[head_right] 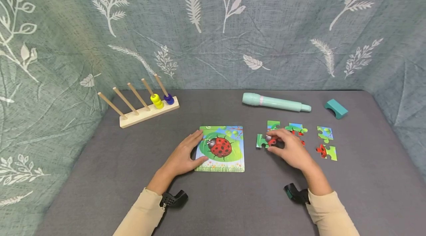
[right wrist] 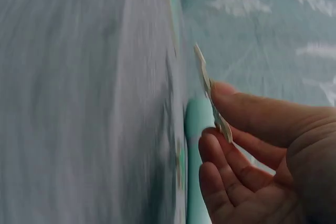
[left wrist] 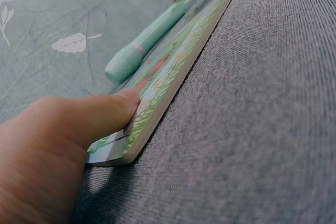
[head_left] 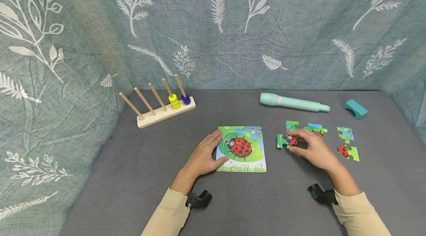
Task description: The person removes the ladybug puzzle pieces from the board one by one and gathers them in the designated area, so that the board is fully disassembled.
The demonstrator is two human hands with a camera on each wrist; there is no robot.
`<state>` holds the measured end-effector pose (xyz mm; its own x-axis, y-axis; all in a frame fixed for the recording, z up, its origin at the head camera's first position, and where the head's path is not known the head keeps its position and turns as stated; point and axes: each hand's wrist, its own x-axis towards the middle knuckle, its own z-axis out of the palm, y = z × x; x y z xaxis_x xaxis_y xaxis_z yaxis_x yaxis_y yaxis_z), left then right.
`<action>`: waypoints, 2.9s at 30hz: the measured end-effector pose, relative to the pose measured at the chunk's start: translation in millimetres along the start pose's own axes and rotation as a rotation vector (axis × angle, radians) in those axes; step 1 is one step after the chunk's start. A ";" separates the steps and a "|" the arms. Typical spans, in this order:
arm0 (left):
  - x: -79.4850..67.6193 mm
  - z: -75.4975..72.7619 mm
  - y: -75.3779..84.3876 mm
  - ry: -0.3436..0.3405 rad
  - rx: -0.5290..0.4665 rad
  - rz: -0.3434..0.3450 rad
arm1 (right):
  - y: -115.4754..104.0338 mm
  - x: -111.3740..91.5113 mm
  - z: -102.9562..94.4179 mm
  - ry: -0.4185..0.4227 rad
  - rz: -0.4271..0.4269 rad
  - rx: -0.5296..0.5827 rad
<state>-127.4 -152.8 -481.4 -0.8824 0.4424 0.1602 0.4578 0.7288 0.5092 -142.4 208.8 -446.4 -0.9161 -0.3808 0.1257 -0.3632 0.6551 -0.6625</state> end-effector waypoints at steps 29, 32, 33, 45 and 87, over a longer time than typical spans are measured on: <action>3.6 -5.1 -1.1 -0.010 0.002 0.005 | 19.5 -9.6 -15.8 -0.032 -0.015 -0.143; 3.5 -5.0 -1.4 -0.009 -0.002 0.010 | 16.3 -8.3 -14.8 -0.025 0.000 -0.131; 3.4 -4.9 -1.7 -0.010 -0.005 0.011 | 14.8 -7.8 -13.7 -0.021 0.000 -0.127; 1.8 -4.6 -3.2 0.036 -0.050 0.080 | -13.5 -1.4 9.9 -0.080 -0.078 -0.045; 4.4 12.4 33.1 -0.071 -0.010 0.306 | -50.3 -0.3 72.2 -0.070 -0.112 -0.015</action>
<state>-114.8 -120.3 -474.3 -0.6937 0.6763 0.2478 0.6997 0.5512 0.4546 -111.6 128.8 -466.5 -0.8558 -0.4961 0.1463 -0.4655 0.6154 -0.6361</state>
